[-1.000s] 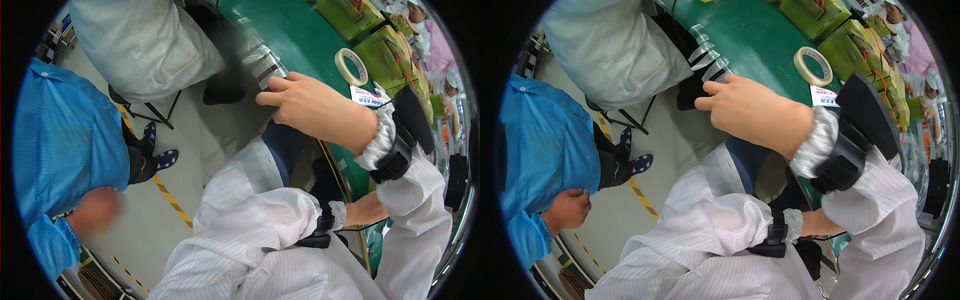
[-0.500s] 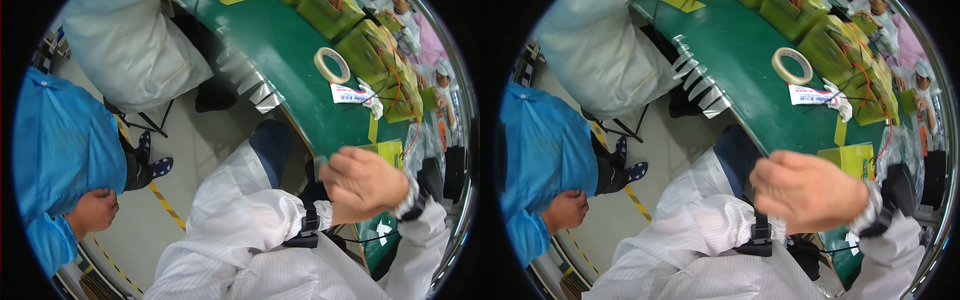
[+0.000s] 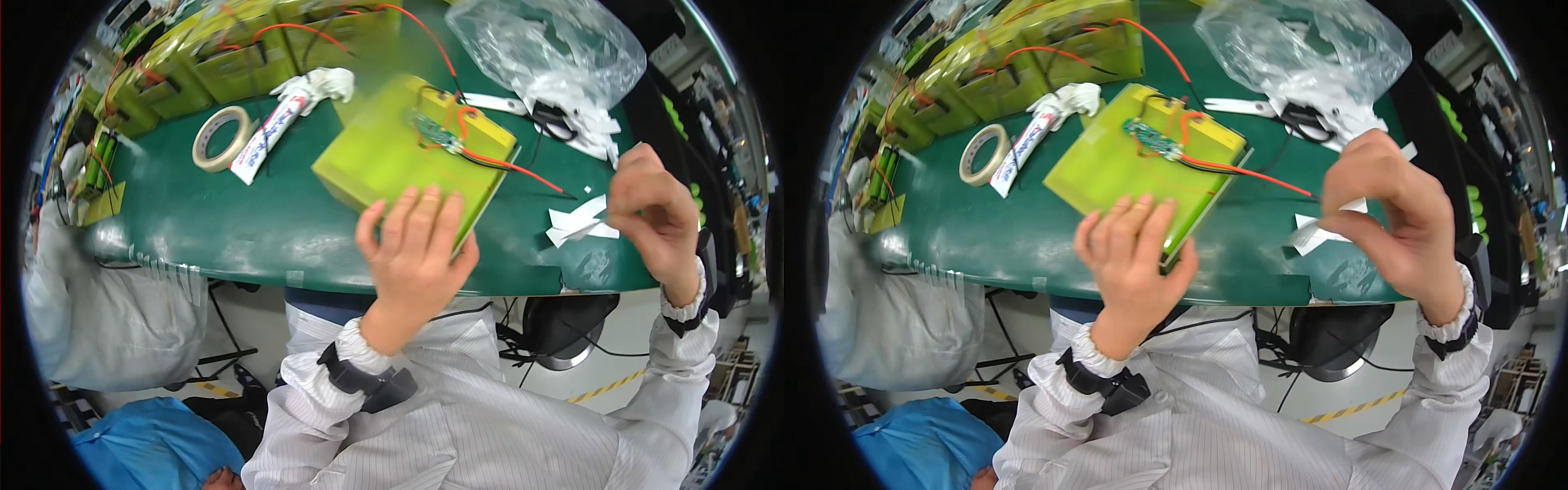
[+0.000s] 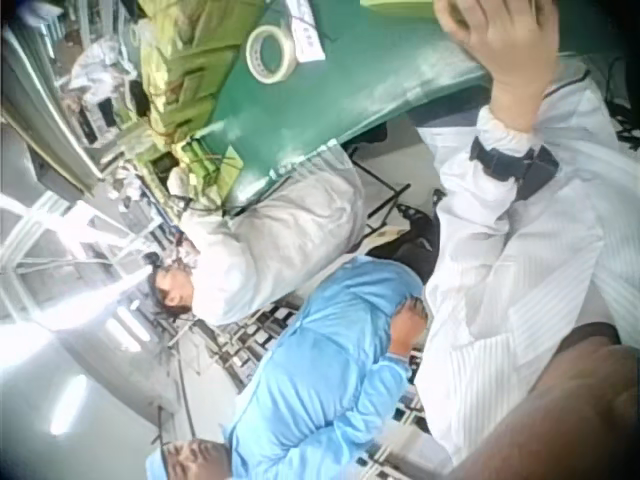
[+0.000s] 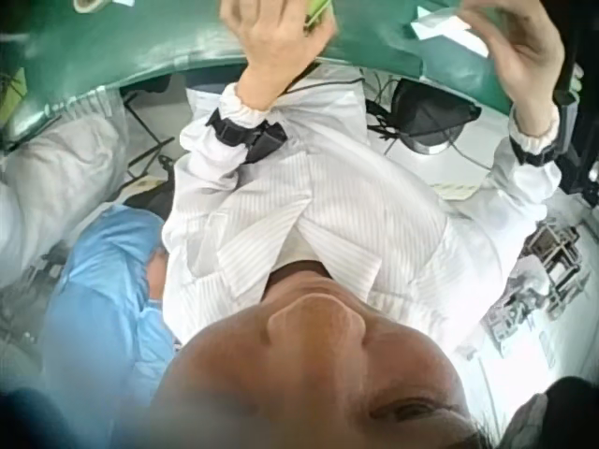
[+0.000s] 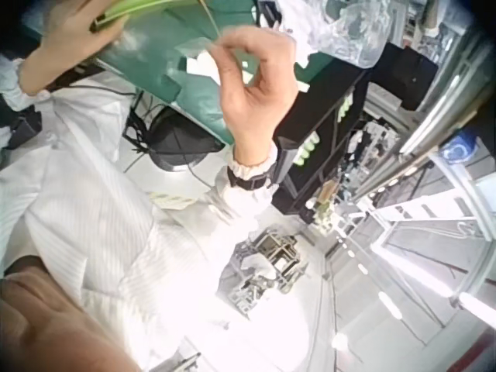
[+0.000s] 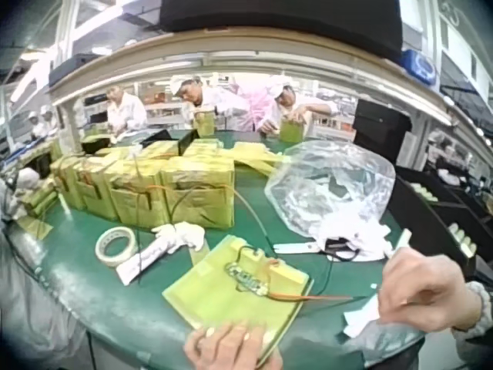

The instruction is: The person wraps an insulating sheet around a battery pack and secures it by applying strips of tape by hand.

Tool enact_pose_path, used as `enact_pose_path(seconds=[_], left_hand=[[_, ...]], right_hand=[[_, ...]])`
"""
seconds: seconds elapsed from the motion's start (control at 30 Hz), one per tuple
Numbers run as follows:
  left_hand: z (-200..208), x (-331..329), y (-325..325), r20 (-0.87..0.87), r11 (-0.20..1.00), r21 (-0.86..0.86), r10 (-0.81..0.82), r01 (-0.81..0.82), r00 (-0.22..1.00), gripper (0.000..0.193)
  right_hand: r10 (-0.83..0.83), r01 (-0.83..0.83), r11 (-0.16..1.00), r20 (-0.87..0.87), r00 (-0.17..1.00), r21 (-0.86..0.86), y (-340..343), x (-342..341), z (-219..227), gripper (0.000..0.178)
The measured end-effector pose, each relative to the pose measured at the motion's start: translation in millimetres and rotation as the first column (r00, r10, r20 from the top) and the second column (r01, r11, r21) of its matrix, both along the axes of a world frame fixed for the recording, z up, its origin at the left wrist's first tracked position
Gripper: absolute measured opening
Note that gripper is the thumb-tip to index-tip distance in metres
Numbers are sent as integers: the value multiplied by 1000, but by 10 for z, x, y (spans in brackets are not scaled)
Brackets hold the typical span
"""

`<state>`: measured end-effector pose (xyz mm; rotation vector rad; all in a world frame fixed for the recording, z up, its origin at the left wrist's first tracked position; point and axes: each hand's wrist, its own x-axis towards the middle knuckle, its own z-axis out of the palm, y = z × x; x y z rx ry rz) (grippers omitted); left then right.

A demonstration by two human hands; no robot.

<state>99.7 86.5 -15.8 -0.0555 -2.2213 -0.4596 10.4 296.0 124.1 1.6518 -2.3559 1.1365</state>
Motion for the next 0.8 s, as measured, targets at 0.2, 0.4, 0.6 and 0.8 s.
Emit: enact_pose_path(seconds=[0.2,0.4,0.6,0.8], left_hand=[[-6,9,28,20,996,-46,76,-75,997,31],[12,42,61,49,987,-110,127,-121,991,30],[42,53,83,79,968,-205,167,-148,983,32],[84,53,104,132,966,-213,177,-146,975,36]], right_hand=[[-16,9,999,145,989,47,39,-187,-454,30],[129,-133,989,80,989,58,-103,-423,-824,24],[72,-68,992,-34,997,111,-314,-513,-936,23],[3,-1,1000,-135,991,12,-391,-536,-1032,21]])
